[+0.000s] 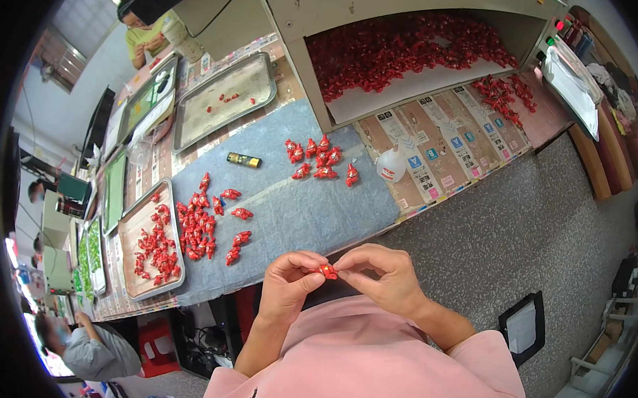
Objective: The person assembles small red candy items by hand. They pick up a red candy piece, apply a small amount of liquid from a white bottle, and then attach another piece to form a complete unit. The finished items are placed on a tray on the table.
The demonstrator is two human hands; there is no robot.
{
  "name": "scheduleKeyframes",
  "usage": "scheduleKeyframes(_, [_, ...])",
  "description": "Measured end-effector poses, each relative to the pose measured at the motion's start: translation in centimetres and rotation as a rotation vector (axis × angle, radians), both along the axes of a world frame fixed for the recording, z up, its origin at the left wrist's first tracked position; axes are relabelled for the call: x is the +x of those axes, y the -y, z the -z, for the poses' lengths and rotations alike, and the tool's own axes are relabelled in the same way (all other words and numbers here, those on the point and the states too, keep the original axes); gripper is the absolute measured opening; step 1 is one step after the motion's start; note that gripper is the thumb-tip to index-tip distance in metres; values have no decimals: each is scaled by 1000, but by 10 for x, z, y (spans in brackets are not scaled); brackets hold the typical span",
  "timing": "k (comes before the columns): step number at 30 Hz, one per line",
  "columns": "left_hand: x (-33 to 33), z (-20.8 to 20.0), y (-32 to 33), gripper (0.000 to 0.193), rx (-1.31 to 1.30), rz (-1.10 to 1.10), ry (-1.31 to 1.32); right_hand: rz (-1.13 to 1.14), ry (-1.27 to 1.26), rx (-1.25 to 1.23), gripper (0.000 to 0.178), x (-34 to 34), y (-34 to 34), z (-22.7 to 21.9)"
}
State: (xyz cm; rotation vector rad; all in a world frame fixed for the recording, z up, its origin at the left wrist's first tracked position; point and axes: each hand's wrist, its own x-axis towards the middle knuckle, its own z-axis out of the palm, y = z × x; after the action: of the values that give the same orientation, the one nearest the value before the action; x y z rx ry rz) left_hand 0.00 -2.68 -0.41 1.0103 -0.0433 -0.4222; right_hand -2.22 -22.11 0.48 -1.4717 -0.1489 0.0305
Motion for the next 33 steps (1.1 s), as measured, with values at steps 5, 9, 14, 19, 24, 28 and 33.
scheduleKeyframes(5, [2,0,-4,17,-22,47,-7,-25,-18,26,16,-2,2,-4])
scheduleKeyframes(9, [1,1,-1,18,-1,26,19,39,-35,40,16,-4,-1,-2])
scheduleKeyframes(14, [0,1,1,18,53,19,86,61,166,-191,16,-2,1,-5])
scheduleKeyframes(19, [2,3,-4,18,25,64,83,46,204,-199,16,0,1,-4])
scheduleKeyframes(24, [3,4,-4,19,-26,80,69,28,238,-215,17,0,1,-8])
scheduleKeyframes(28, [3,0,-4,21,14,78,61,41,314,-228,19,-1,0,-6])
scheduleKeyframes(33, [4,-8,-4,21,38,79,63,76,386,-262,18,-1,-4,-9])
